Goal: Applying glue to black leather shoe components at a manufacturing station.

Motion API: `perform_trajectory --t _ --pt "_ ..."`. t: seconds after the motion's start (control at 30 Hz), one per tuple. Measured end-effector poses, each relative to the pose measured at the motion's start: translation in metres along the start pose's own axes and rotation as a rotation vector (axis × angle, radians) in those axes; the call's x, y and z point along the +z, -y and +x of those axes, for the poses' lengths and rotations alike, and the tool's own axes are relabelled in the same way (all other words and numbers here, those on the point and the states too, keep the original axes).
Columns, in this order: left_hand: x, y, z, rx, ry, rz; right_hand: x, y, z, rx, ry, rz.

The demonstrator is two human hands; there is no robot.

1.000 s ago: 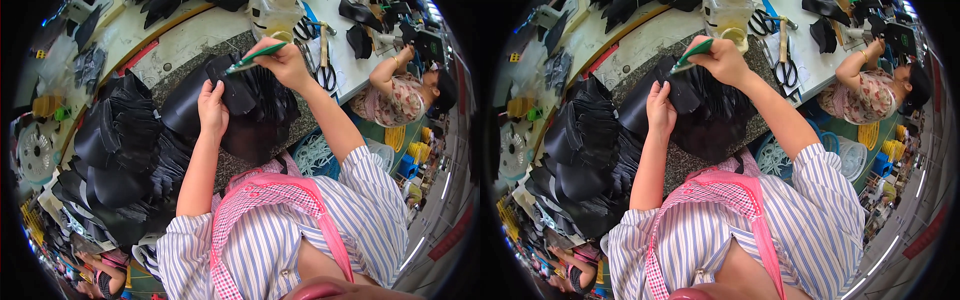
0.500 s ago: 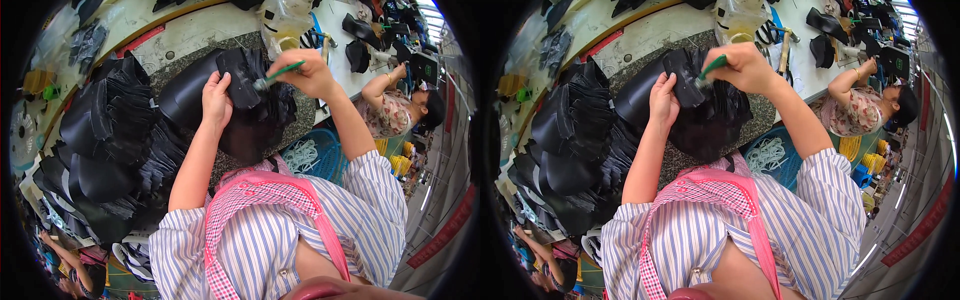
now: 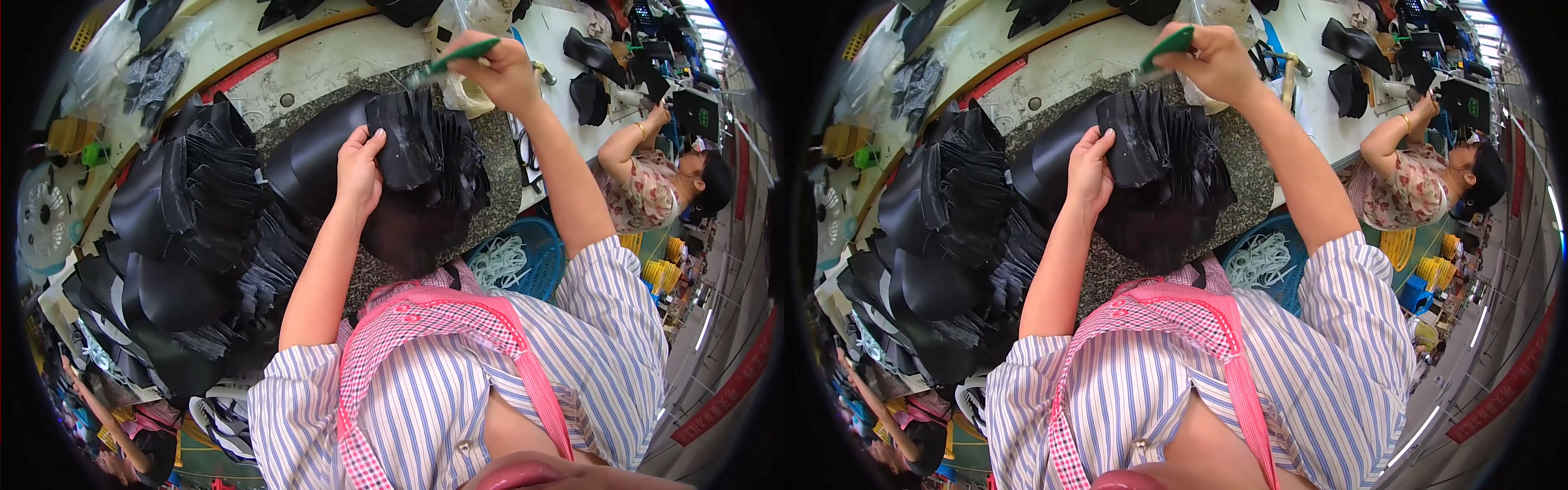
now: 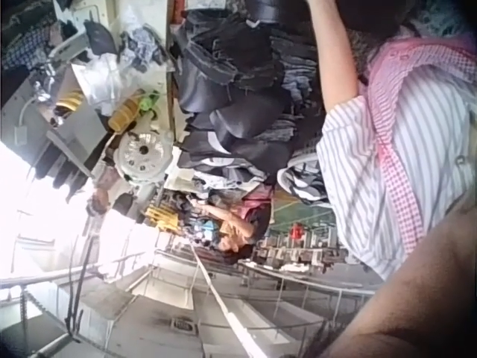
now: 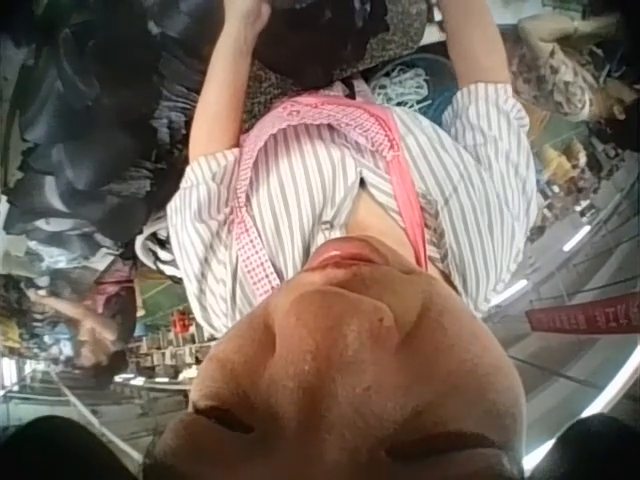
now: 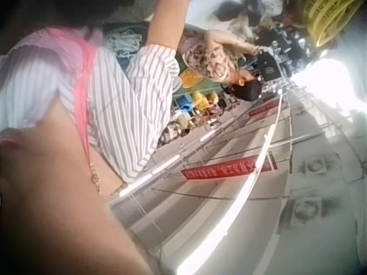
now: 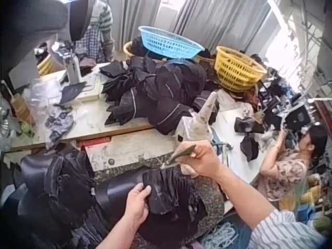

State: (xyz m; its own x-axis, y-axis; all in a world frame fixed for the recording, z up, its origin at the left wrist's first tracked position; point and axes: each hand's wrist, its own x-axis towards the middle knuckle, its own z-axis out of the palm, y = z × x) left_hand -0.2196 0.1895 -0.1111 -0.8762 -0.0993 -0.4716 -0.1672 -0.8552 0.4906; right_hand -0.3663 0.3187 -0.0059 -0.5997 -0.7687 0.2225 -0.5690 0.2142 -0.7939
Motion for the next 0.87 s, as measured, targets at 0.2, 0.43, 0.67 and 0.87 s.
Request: perform_trajectory --t 0.2,0.43,0.67,0.87 --pt "0.006 -0.005 0.003 -0.066 0.011 0.020 0.006 -0.018 0.005 -0.040 0.015 -0.281" --pt "0.012 -0.093 0.003 0.359 -0.114 0.199 -0.016 -0.016 -0.024 0.115 -0.191 0.086" --pt "0.021 -0.161 0.066 0.760 -0.201 0.497 -0.013 -0.018 -0.053 0.285 -0.489 0.382" --pt "0.001 -0.103 0.120 0.393 -0.343 0.889 -0.007 -0.013 -0.065 0.304 -0.471 0.427"
